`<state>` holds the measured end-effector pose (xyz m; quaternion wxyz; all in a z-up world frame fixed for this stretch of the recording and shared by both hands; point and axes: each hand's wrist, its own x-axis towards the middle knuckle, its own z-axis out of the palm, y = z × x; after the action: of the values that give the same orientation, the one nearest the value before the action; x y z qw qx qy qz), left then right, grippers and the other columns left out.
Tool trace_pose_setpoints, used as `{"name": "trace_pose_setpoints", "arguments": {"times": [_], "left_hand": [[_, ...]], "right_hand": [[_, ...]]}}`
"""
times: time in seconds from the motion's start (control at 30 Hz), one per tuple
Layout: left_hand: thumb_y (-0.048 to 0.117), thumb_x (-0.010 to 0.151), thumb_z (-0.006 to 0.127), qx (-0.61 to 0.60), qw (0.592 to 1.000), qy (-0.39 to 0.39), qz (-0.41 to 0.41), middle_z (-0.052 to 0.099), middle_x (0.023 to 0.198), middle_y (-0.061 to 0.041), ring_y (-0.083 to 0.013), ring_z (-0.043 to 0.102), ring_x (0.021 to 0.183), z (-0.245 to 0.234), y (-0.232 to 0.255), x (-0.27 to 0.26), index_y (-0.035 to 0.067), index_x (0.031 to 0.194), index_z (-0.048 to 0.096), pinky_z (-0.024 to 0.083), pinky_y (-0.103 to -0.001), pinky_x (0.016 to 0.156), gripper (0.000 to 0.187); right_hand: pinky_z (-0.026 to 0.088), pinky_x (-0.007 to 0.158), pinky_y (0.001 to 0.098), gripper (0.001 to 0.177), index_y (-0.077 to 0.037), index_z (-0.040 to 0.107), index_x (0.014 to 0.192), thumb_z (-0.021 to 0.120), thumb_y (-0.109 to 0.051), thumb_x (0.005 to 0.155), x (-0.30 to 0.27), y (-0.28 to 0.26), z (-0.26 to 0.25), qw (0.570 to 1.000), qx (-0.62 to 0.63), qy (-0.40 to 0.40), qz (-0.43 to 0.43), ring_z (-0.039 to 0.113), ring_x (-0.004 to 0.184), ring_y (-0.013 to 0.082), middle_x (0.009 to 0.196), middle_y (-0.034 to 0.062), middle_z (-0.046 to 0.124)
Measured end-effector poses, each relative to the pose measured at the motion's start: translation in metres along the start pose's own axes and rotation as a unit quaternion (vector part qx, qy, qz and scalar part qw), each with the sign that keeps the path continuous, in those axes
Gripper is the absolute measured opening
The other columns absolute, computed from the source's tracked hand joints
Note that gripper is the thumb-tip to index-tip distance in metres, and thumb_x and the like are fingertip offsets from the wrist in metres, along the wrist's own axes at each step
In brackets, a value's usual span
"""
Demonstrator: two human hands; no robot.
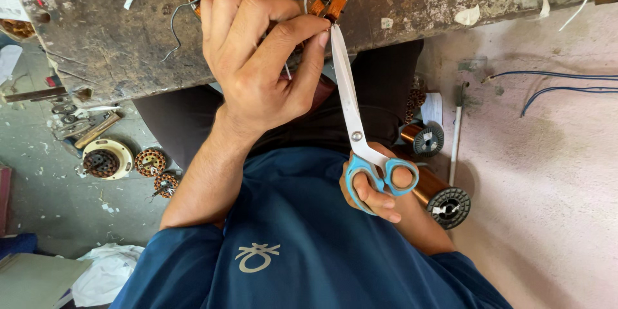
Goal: The person is assembling a motor stator by hand. They insert white insulating tubes into the stator slots, thread copper wires through them, and trim the excess wire with scissors. The person repeats this process for multiple slots on the stator.
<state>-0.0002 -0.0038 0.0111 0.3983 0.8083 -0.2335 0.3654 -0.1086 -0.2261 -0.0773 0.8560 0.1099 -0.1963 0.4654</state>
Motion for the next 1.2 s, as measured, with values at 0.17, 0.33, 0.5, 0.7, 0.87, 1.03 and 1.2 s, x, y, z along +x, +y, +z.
{"name": "trace_pose_setpoints", "arguments": {"times": [0.17, 0.33, 0.5, 0.7, 0.87, 1.03, 1.2], "left_hand": [[0.006, 0.087, 0.087, -0.006, 1.000, -0.012, -0.006, 0.062, 0.099, -0.004, -0.0248, 0.053, 0.094, -0.002, 0.001, 0.002, 0.009, 0.101, 0.074, 0.036, -0.037, 0.080, 0.019], [0.003, 0.089, 0.088, -0.020, 1.000, -0.020, -0.007, 0.062, 0.100, -0.005, -0.0263, 0.054, 0.095, -0.008, 0.003, 0.005, 0.007, 0.104, 0.074, 0.039, -0.038, 0.081, 0.021], [-0.001, 0.092, 0.083, -0.068, 0.995, -0.040, -0.062, 0.064, 0.101, -0.007, -0.0277, 0.056, 0.096, -0.021, 0.009, 0.008, 0.004, 0.110, 0.072, 0.045, -0.038, 0.082, 0.022], [-0.001, 0.092, 0.082, -0.042, 0.994, -0.062, -0.079, 0.062, 0.104, -0.005, -0.0265, 0.056, 0.096, -0.030, 0.008, 0.013, 0.008, 0.104, 0.071, 0.047, -0.036, 0.083, 0.018], [0.002, 0.091, 0.078, -0.038, 0.991, -0.077, -0.105, 0.062, 0.102, -0.003, -0.0274, 0.055, 0.102, -0.030, 0.007, 0.015, 0.009, 0.101, 0.071, 0.046, -0.037, 0.086, 0.014], [0.007, 0.093, 0.078, -0.042, 0.990, -0.083, -0.105, 0.063, 0.100, -0.001, -0.0263, 0.053, 0.104, -0.028, 0.010, 0.016, 0.012, 0.101, 0.073, 0.040, -0.039, 0.092, 0.011], [0.011, 0.092, 0.079, -0.054, 0.987, -0.098, -0.117, 0.065, 0.098, 0.002, -0.0242, 0.052, 0.102, -0.026, 0.010, 0.015, 0.013, 0.102, 0.075, 0.037, -0.039, 0.090, 0.011]], "right_hand": [[0.060, 0.047, 0.0282, 0.052, 0.019, 0.057, 0.128, 0.070, -0.023, 0.099, 0.007, -0.004, -0.006, 1.000, 0.001, 0.001, -0.013, 0.075, 0.065, 0.0274, 0.094, 0.0216, 0.071], [0.056, 0.049, 0.0281, 0.052, 0.020, 0.061, 0.120, 0.078, -0.023, 0.096, 0.012, -0.027, 0.034, 0.962, -0.207, 0.173, -0.046, 0.073, 0.063, 0.0226, 0.085, 0.0189, 0.070], [0.053, 0.053, 0.0260, 0.037, 0.006, 0.071, 0.111, 0.082, -0.021, 0.087, -0.002, -0.058, 0.070, 0.483, -0.712, 0.509, 0.040, 0.071, 0.060, 0.0167, 0.076, 0.0086, 0.072], [0.050, 0.056, 0.0366, 0.032, 0.002, 0.067, 0.096, 0.088, -0.021, 0.087, 0.037, -0.093, 0.083, 0.070, -0.877, 0.469, 0.076, 0.068, 0.058, 0.0241, 0.072, 0.0127, 0.070], [0.052, 0.064, 0.0419, 0.030, 0.000, 0.067, 0.100, 0.086, -0.011, 0.079, 0.082, -0.120, 0.099, -0.066, -0.942, 0.318, 0.089, 0.069, 0.076, 0.0324, 0.091, 0.0128, 0.072], [0.055, 0.070, 0.0370, 0.017, -0.008, 0.072, 0.101, 0.084, -0.014, 0.089, 0.112, -0.112, 0.109, -0.017, -0.977, 0.207, 0.057, 0.071, 0.084, 0.0268, 0.102, 0.0090, 0.071], [0.057, 0.074, 0.0357, 0.021, -0.005, 0.074, 0.109, 0.076, -0.002, 0.088, 0.142, -0.101, 0.099, 0.022, -0.998, -0.013, -0.048, 0.071, 0.090, 0.0245, 0.102, 0.0071, 0.069]]}}
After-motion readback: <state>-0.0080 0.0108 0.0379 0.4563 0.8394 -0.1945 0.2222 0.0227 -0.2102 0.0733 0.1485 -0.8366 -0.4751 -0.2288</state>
